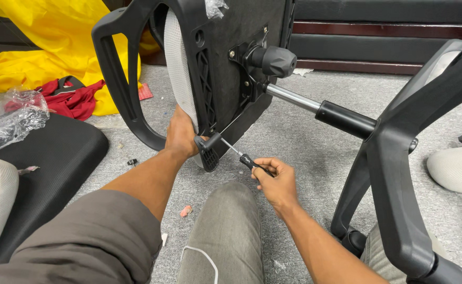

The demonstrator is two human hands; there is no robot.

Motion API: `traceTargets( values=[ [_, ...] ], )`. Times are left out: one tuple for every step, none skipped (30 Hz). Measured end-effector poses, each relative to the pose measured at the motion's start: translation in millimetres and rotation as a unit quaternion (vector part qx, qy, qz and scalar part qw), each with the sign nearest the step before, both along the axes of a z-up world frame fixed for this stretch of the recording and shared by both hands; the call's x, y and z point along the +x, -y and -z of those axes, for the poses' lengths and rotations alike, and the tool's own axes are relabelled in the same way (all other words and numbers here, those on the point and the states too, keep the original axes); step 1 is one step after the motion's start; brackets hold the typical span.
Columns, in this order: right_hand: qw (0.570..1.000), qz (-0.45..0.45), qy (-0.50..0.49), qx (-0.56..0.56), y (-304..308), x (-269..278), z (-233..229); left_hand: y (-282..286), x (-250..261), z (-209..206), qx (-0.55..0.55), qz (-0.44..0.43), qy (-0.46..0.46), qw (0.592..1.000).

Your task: The person assembles an office chair by attaching the backrest frame to the seat base using a screwdriver and screws. They align the parts, insert screws, and tighten them to secure the connection.

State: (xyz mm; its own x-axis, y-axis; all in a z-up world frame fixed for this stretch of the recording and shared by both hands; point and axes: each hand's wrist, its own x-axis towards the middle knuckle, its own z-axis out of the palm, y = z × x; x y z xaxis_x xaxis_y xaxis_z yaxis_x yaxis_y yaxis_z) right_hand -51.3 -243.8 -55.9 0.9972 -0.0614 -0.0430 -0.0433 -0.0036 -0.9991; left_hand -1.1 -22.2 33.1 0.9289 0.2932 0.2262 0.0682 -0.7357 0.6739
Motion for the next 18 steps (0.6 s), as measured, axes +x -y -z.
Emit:
traceTargets(
  values=[
    [1.0,-0.002,0.0,0.004,-1,0,-1,0,0,-1,-0.016,-0.004,-0.013,1.0],
    [1.0,0.0,-0.008,0.004,-2,-1,-2,1,0,-2,-0.031,-0.007,-0.026,0.999],
    [1.0,0.003,-0.016,0.004,-3,-2,-2,2,0,-3,-0.047,-0.011,-0.039,0.998],
    [1.0,0.005,-0.024,0.003,-3,-3,-3,3,-1,-4,-0.059,-0.013,-0.044,0.997],
    [1.0,0.008,-0.021,-0.004,-4,-5,-4,3,-1,-6,-0.071,-0.015,-0.05,0.996],
    [1.0,0.012,-0.019,-0.012,-5,-6,-5,4,-1,-7,-0.083,-0.016,-0.055,0.995],
    [1.0,0.015,-0.016,-0.021,-6,-8,-6,4,-2,-8,-0.074,-0.018,-0.059,0.995],
    [0.999,0.022,0.012,-0.049,-6,-11,-7,4,-3,-8,-0.065,-0.019,-0.062,0.996],
    [0.996,0.029,0.04,-0.076,-6,-14,-9,4,-2,-8,-0.056,-0.02,-0.065,0.996],
    [0.992,0.035,0.069,-0.103,-7,-16,-10,3,-2,-9,-0.065,-0.018,-0.066,0.996],
    [0.989,0.038,0.071,-0.125,-7,-18,-12,3,-2,-8,-0.075,-0.015,-0.067,0.995],
    [0.986,0.041,0.074,-0.147,-6,-19,-13,3,-1,-7,-0.085,-0.011,-0.068,0.994],
    [0.982,0.043,0.078,-0.167,-5,-19,-15,3,1,-7,-0.159,-0.009,-0.058,0.986],
    [0.989,0.034,0.084,-0.113,-5,-18,-17,3,2,-7,-0.232,-0.008,-0.048,0.971],
    [0.994,0.023,0.09,-0.058,-6,-15,-19,2,3,-7,-0.304,-0.007,-0.038,0.952],
    [0.995,0.013,0.095,-0.002,-7,-13,-19,2,2,-5,-0.207,-0.008,-0.043,0.977],
    [0.998,0.027,0.026,0.044,-6,-10,-20,0,0,-4,-0.108,-0.009,-0.047,0.993],
    [0.994,0.04,-0.042,0.089,-4,-6,-20,0,-2,-4,-0.008,-0.009,-0.051,0.999]
  ],
)
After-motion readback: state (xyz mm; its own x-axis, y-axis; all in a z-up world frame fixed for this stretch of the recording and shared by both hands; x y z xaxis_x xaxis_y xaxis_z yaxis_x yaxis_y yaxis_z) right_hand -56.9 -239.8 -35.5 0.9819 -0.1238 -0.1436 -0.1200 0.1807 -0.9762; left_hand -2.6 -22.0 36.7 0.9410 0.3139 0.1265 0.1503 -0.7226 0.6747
